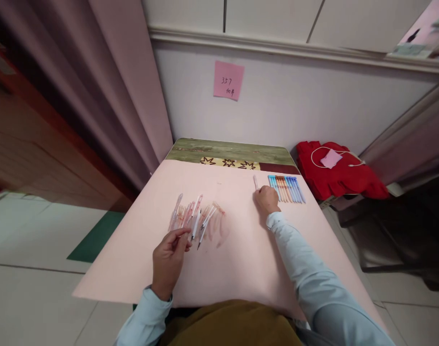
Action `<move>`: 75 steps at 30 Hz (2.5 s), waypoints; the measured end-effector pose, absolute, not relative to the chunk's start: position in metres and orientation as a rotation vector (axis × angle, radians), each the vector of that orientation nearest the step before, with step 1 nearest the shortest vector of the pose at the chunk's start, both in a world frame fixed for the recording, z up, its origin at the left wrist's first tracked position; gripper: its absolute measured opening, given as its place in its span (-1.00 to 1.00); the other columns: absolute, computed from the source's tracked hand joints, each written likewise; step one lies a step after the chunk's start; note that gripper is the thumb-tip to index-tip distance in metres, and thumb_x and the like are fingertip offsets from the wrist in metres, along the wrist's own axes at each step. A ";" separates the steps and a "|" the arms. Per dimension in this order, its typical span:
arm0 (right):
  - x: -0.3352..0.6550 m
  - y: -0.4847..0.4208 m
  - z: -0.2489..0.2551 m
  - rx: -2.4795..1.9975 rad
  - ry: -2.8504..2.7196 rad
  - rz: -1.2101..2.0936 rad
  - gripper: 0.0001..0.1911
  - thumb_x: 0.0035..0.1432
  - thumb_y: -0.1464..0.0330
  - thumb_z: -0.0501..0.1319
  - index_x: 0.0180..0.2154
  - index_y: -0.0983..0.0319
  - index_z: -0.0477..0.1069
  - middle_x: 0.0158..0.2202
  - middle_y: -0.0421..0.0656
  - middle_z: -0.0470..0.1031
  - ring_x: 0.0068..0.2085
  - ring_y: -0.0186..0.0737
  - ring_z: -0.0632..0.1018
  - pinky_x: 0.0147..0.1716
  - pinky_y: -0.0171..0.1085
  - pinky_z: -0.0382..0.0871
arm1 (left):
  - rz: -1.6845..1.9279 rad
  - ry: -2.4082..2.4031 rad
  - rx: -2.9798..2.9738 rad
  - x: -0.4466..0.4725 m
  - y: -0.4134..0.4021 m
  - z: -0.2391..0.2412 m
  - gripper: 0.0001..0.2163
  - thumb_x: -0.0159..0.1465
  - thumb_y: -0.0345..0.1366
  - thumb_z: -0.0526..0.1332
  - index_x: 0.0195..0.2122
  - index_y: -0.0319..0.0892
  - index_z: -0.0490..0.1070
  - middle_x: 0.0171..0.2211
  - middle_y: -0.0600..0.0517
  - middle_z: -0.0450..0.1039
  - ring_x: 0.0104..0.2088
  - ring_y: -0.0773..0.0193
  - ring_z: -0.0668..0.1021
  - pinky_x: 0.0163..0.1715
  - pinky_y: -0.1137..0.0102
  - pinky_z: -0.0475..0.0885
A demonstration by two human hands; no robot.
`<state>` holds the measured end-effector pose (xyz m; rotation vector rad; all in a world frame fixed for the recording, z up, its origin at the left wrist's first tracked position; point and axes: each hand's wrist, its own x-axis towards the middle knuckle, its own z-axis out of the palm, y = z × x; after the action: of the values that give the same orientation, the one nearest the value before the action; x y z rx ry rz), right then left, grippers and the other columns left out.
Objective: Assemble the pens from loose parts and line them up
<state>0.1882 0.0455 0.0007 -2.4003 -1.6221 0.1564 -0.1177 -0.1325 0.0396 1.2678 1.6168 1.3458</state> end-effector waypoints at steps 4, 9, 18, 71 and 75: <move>0.189 0.046 0.001 -2.386 -1.624 0.141 -0.64 0.22 0.28 0.14 -0.12 0.41 0.54 -0.21 0.18 0.58 -0.13 0.06 0.60 -0.19 -0.19 0.38 | 1.311 1.606 1.277 -0.116 -0.132 0.037 -0.75 0.22 -0.13 0.25 -0.20 -0.20 0.53 -0.49 0.05 0.51 -0.47 0.31 0.54 -0.41 0.42 0.49; 0.203 0.044 0.004 -2.397 -1.595 0.126 -0.68 0.23 0.31 0.13 -0.14 0.36 0.55 -0.23 0.14 0.59 -0.15 0.00 0.60 -0.18 -0.22 0.37 | 1.299 1.562 1.294 -0.112 -0.132 0.036 -0.76 0.23 -0.15 0.25 -0.20 -0.20 0.53 -0.47 0.04 0.52 -0.47 0.31 0.54 -0.41 0.43 0.49; 0.213 0.036 0.005 -2.444 -1.544 0.098 -0.66 0.22 0.32 0.16 -0.13 0.44 0.55 -0.21 0.24 0.57 -0.13 0.06 0.60 -0.17 -0.18 0.38 | 1.280 1.541 1.314 -0.106 -0.131 0.040 -0.77 0.22 -0.16 0.24 -0.22 -0.19 0.53 -0.52 0.06 0.49 -0.49 0.31 0.53 -0.42 0.42 0.49; 0.129 -0.096 -0.016 -1.001 -2.347 0.311 -0.77 0.36 0.35 0.11 -0.12 0.14 0.55 -0.27 -0.07 0.53 -0.24 -0.18 0.51 -0.24 -0.25 0.42 | 0.668 1.887 1.921 -0.092 -0.125 0.027 -0.86 0.23 -0.21 0.19 -0.43 -0.11 0.42 -0.44 0.03 0.46 -0.39 0.20 0.49 -0.39 0.35 0.30; 0.132 -0.097 -0.012 -1.052 -2.068 0.486 -0.81 0.35 0.36 0.10 -0.14 0.17 0.49 -0.20 -0.07 0.50 -0.20 -0.20 0.52 -0.21 -0.25 0.43 | 0.997 1.552 1.431 -0.079 -0.119 0.038 -0.82 0.18 -0.14 0.27 -0.38 -0.15 0.41 -0.52 0.08 0.41 -0.53 0.32 0.43 -0.51 0.41 0.33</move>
<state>0.1321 -0.0973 -0.0122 -1.0518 -2.0685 0.4863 -0.0785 -0.1193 0.0376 1.4305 1.5521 0.9972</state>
